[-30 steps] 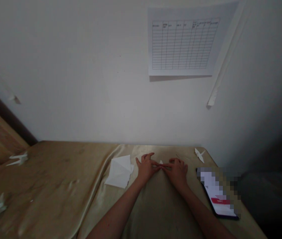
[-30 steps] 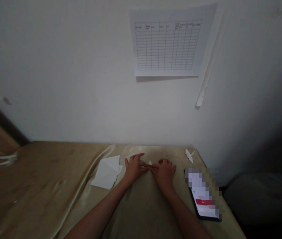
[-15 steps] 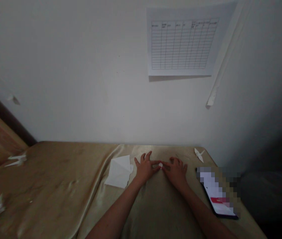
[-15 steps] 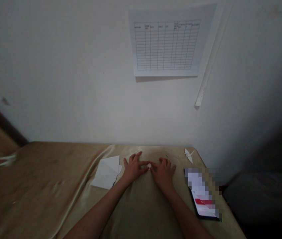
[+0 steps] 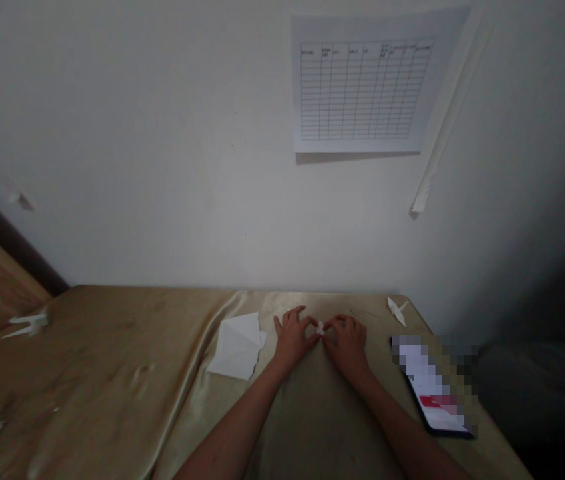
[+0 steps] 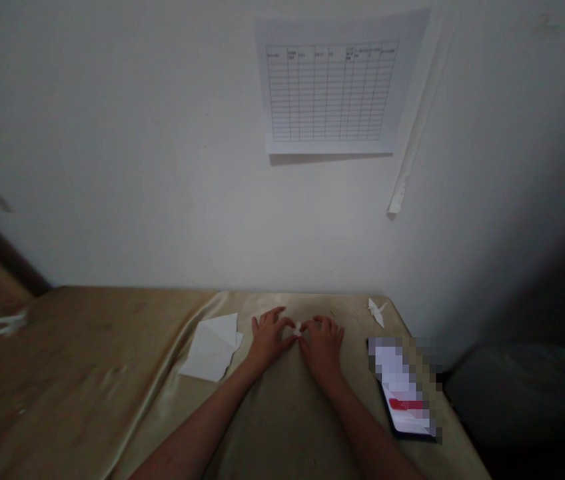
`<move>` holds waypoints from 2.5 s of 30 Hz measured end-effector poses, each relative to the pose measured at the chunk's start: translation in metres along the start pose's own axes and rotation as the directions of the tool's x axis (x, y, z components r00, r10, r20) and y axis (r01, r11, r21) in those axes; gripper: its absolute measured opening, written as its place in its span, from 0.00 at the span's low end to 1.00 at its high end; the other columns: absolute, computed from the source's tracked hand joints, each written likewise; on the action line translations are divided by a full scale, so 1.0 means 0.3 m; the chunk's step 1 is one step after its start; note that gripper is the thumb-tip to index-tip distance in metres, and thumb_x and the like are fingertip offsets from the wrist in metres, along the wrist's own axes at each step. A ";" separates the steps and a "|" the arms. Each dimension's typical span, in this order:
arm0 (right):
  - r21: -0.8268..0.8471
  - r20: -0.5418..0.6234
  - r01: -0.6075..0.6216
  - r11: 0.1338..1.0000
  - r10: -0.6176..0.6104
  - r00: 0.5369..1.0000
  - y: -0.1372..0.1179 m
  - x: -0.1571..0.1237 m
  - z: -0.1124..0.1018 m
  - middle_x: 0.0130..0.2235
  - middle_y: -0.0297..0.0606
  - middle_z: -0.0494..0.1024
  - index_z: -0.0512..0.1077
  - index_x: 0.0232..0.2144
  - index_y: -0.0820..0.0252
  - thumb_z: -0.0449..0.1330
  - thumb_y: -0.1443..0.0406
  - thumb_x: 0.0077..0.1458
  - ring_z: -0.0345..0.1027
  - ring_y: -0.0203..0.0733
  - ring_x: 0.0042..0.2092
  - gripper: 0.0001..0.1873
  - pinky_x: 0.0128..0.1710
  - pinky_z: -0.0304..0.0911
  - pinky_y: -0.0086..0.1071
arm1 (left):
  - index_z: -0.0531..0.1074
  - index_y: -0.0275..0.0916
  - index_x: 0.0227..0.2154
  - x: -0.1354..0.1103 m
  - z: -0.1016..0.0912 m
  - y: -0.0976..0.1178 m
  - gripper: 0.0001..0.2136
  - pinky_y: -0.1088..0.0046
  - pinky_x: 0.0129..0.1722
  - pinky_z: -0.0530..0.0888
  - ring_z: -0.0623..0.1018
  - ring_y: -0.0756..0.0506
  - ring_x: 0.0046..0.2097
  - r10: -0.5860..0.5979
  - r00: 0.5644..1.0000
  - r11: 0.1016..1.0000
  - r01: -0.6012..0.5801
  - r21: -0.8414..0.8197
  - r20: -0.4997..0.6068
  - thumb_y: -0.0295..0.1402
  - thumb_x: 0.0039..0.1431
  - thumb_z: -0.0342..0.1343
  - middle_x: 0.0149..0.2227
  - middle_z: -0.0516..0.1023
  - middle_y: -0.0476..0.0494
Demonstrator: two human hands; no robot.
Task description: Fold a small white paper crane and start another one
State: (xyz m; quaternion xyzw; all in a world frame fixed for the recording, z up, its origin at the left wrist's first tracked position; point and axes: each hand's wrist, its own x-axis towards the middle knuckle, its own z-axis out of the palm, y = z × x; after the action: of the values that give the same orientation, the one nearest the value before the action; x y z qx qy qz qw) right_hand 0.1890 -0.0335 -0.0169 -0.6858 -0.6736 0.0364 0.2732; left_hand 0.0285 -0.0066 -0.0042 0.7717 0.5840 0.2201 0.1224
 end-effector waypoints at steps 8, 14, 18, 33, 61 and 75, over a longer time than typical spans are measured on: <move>0.022 -0.023 -0.028 0.999 0.028 0.999 0.002 0.001 -0.011 0.49 0.41 0.74 0.82 0.33 0.45 0.65 0.59 0.52 0.59 0.52 0.54 0.05 0.56 0.50 0.46 | 0.80 0.53 0.33 0.008 -0.002 -0.012 0.05 0.31 0.62 0.43 0.62 0.36 0.63 0.022 0.999 1.000 -0.022 -0.002 0.027 0.42 0.54 0.65 0.62 0.67 0.54; -0.010 0.026 -0.071 0.997 0.072 0.997 0.002 0.004 -0.014 0.52 0.42 0.74 0.82 0.37 0.44 0.64 0.55 0.54 0.59 0.55 0.57 0.09 0.58 0.49 0.49 | 0.80 0.60 0.37 0.005 -0.009 -0.016 0.07 0.27 0.60 0.41 0.62 0.35 0.63 0.012 0.999 1.000 -0.013 0.020 0.033 0.45 0.55 0.63 0.63 0.67 0.56; -0.021 0.069 -0.094 0.995 0.096 0.993 -0.007 0.003 -0.020 0.55 0.41 0.72 0.81 0.40 0.42 0.63 0.55 0.55 0.57 0.56 0.60 0.11 0.60 0.47 0.51 | 0.78 0.65 0.42 0.006 -0.014 -0.014 0.10 0.27 0.60 0.41 0.61 0.34 0.64 0.010 0.998 0.998 -0.013 0.056 0.060 0.47 0.56 0.62 0.65 0.64 0.55; -0.100 0.080 -0.023 0.995 0.031 0.996 0.010 -0.001 0.006 0.57 0.43 0.67 0.73 0.50 0.32 0.59 0.56 0.59 0.53 0.59 0.61 0.17 0.58 0.46 0.61 | 0.71 0.68 0.52 0.016 -0.007 -0.024 0.20 0.27 0.60 0.37 0.54 0.29 0.68 -0.007 0.996 0.997 0.000 0.079 0.089 0.49 0.55 0.60 0.68 0.57 0.49; 0.105 0.043 0.117 0.988 -0.122 0.992 0.048 0.023 0.013 0.52 0.40 0.72 0.81 0.39 0.45 0.62 0.59 0.56 0.56 0.50 0.58 0.09 0.61 0.50 0.44 | 0.77 0.55 0.40 0.017 -0.025 -0.034 0.09 0.33 0.63 0.41 0.60 0.38 0.64 -0.007 1.000 0.999 0.007 -0.044 0.013 0.39 0.55 0.63 0.63 0.66 0.53; 0.134 0.005 0.117 0.984 -0.119 0.993 0.054 0.034 0.009 0.44 0.39 0.77 0.79 0.30 0.54 0.64 0.59 0.53 0.61 0.48 0.53 0.06 0.57 0.50 0.42 | 0.79 0.50 0.34 0.024 -0.030 -0.024 0.04 0.38 0.64 0.43 0.62 0.39 0.63 0.009 0.999 0.996 -0.013 -0.089 -0.037 0.37 0.55 0.64 0.62 0.68 0.52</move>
State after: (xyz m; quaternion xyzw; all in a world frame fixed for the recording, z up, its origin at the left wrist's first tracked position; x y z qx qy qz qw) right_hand 0.2034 -0.0221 -0.0227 -0.6246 -0.7109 0.0695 0.3157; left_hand 0.0197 0.0017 0.0020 0.7646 0.5714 0.2607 0.1450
